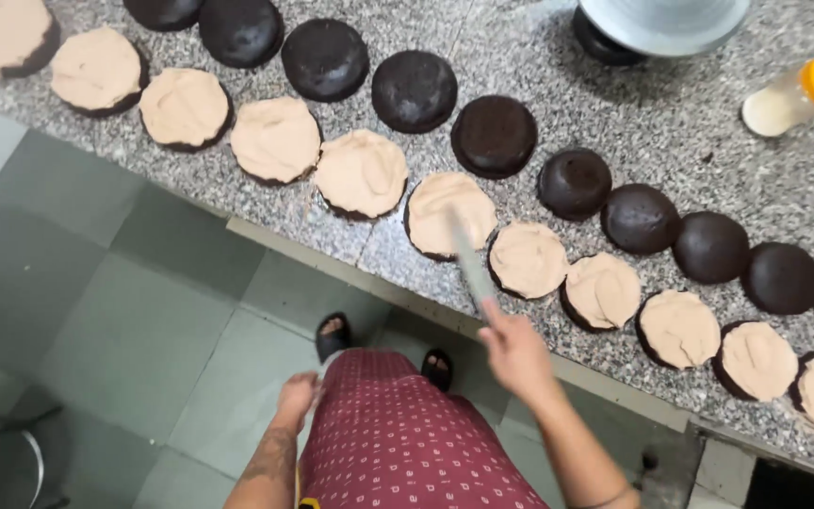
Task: The recorder uses an offset spatula to spread cream/frosting evenly across multiple chocolate cake bases laid out on a kitchen counter.
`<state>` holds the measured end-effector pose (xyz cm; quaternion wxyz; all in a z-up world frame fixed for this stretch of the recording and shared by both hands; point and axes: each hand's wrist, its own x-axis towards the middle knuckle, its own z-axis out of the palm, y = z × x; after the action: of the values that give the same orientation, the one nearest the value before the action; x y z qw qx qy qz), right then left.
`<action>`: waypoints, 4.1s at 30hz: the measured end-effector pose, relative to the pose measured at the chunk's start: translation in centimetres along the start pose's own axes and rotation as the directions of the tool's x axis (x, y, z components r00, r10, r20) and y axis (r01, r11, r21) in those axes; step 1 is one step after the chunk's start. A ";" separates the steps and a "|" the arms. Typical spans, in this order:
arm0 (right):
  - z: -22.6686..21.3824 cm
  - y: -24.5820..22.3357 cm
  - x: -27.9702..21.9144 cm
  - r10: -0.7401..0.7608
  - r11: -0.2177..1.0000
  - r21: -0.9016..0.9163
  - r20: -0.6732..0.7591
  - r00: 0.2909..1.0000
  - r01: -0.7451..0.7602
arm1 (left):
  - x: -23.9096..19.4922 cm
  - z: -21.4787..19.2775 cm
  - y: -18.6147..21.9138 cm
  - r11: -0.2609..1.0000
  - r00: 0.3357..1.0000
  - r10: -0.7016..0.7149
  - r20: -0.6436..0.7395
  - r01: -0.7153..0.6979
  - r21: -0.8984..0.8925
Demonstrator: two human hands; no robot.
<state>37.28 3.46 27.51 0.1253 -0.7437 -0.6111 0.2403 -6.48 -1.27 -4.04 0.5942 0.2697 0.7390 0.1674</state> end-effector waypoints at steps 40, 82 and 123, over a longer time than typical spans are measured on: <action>-1.6 -13.0 14.7 -0.184 0.925 -0.336 0.012 0.983 0.178 | 3.4 -15.1 1.8 0.944 0.978 -0.181 0.103 0.202 -0.262; 5.5 -21.9 7.6 0.100 0.852 -0.475 -0.262 0.960 -0.219 | 22.1 -30.6 12.6 0.988 0.989 -0.130 0.068 0.135 -0.072; 14.1 -44.3 14.6 0.220 0.955 -0.136 -0.273 0.936 -0.264 | 29.5 -41.1 15.6 0.978 0.967 -0.195 0.166 0.181 0.100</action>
<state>-5.51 25.94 33.79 0.1080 -0.8462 -0.5116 0.1032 -47.54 31.87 -8.65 0.6580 0.2367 0.7128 0.0548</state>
